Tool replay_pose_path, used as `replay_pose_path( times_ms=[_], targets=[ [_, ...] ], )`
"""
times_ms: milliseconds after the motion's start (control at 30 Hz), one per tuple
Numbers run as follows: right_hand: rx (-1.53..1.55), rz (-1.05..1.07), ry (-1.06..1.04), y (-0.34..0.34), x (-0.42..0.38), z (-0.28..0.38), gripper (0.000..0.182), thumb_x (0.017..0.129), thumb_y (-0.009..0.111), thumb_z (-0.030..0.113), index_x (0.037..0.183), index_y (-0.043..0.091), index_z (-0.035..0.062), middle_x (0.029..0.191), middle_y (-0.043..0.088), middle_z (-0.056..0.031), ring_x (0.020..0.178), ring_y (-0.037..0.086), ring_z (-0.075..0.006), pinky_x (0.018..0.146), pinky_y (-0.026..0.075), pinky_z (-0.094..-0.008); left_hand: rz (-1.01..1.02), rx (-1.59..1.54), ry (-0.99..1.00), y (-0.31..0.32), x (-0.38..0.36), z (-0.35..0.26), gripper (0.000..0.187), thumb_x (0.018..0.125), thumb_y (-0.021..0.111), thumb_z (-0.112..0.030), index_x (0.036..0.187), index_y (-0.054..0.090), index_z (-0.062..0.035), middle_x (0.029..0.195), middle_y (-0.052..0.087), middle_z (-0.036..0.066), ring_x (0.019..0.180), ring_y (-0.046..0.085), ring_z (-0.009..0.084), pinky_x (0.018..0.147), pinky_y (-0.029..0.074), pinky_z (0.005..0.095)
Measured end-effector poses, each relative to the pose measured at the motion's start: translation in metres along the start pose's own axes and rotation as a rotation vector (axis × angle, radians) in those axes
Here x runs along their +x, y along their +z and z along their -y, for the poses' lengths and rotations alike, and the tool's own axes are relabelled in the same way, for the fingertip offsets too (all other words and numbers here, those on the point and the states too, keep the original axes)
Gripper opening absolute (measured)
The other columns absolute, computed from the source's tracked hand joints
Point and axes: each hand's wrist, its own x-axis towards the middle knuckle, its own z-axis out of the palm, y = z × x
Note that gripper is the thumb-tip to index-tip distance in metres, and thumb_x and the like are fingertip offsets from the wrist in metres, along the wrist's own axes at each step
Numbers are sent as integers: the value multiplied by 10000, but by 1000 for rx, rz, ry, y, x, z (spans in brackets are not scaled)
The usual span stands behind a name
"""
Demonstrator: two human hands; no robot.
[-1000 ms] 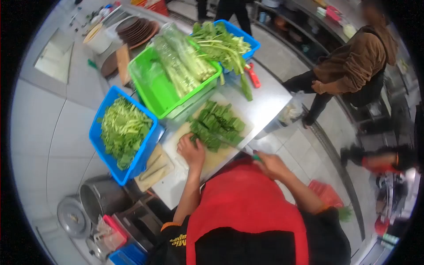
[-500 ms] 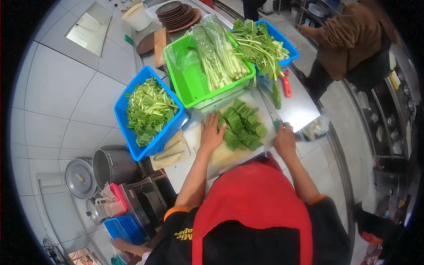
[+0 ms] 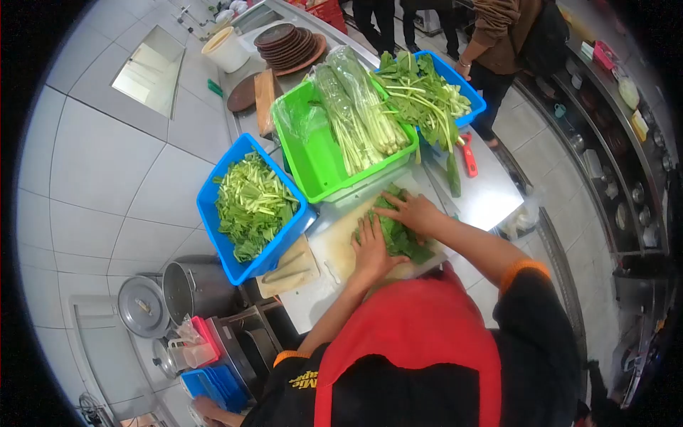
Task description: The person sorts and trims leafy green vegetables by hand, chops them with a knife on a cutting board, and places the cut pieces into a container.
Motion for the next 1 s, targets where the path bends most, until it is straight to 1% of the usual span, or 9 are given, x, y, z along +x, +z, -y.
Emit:
replay_pose_path(
  times_ms=[33, 167, 267, 333, 533, 733, 833, 900, 1000],
  targets=[
    [14, 96, -40, -1, 10, -1, 1412, 452, 989, 309, 1607, 177, 328, 1646, 256, -113, 1462, 324, -433, 1027, 509, -526, -11, -3, -5, 1, 0, 2, 1391, 589, 922, -533, 1567, 113, 35, 1612, 172, 290, 1503, 174, 441, 1146, 195, 604],
    [-20, 0, -157, 11, 27, -7, 1300, 494, 971, 269, 1587, 269, 314, 1601, 340, -132, 1395, 407, -463, 967, 558, -474, -124, -55, -37, 1, 2, 6, 1184, 659, 897, -405, 1539, 231, 23, 1548, 311, 223, 1397, 322, 396, 1081, 280, 555],
    [61, -9, -109, 16, 25, 4, 1084, 608, 912, 177, 1544, 372, 260, 1546, 397, -188, 1323, 472, -493, 948, 570, -453, -186, -113, -1, 4, 6, 9, 888, 693, 830, -206, 1432, 387, 10, 1454, 397, 194, 1286, 403, 389, 1042, 325, 542],
    [143, -150, -26, 32, 29, 11, 862, 688, 826, 92, 1463, 460, 179, 1451, 466, -240, 1236, 537, -506, 910, 577, -476, -210, -157, -5, 5, 9, 15, 843, 696, 815, -174, 1413, 407, 0, 1429, 416, 188, 1273, 414, 390, 1039, 342, 531],
    [309, -173, 106, 17, 36, 22, 576, 692, 754, 19, 1236, 582, 94, 1276, 557, -236, 1074, 615, -463, 835, 574, -490, -288, -372, -71, 15, 22, 29, 673, 686, 770, -65, 1301, 500, -39, 1274, 501, 191, 1191, 474, 416, 1012, 405, 491],
    [339, -418, -45, -136, 40, 75, 606, 665, 715, -40, 1240, 588, 101, 1163, 560, -213, 1011, 595, -451, 829, 544, -506, -560, -590, -43, -128, 0, 43, 652, 624, 716, 41, 1241, 519, -32, 1183, 544, 201, 1150, 508, 434, 1014, 409, 492],
    [334, -623, -127, -189, 68, 111, 676, 668, 719, -31, 1306, 548, 110, 1202, 542, -220, 1064, 577, -466, 866, 534, -511, -880, -385, 74, -193, -8, 81, 698, 573, 675, 72, 1248, 532, -30, 1206, 536, 195, 1199, 487, 414, 1071, 385, 473],
    [414, -656, -181, -211, 98, 134, 746, 710, 709, -7, 1402, 489, 164, 1246, 535, -197, 1128, 549, -469, 902, 511, -509, -970, -298, -60, -228, -15, 101, 667, 603, 642, 107, 1243, 557, -61, 1244, 507, 211, 1229, 475, 428, 1072, 385, 500],
    [549, -661, -221, -203, 142, 149, 781, 757, 731, 39, 1463, 426, 174, 1337, 515, -210, 1156, 546, -493, 936, 504, -517, -894, -229, -321, -235, -29, 153, 891, 663, 801, 18, 1448, 395, -104, 1430, 418, 205, 1329, 421, 435, 1082, 370, 529]
  ],
)
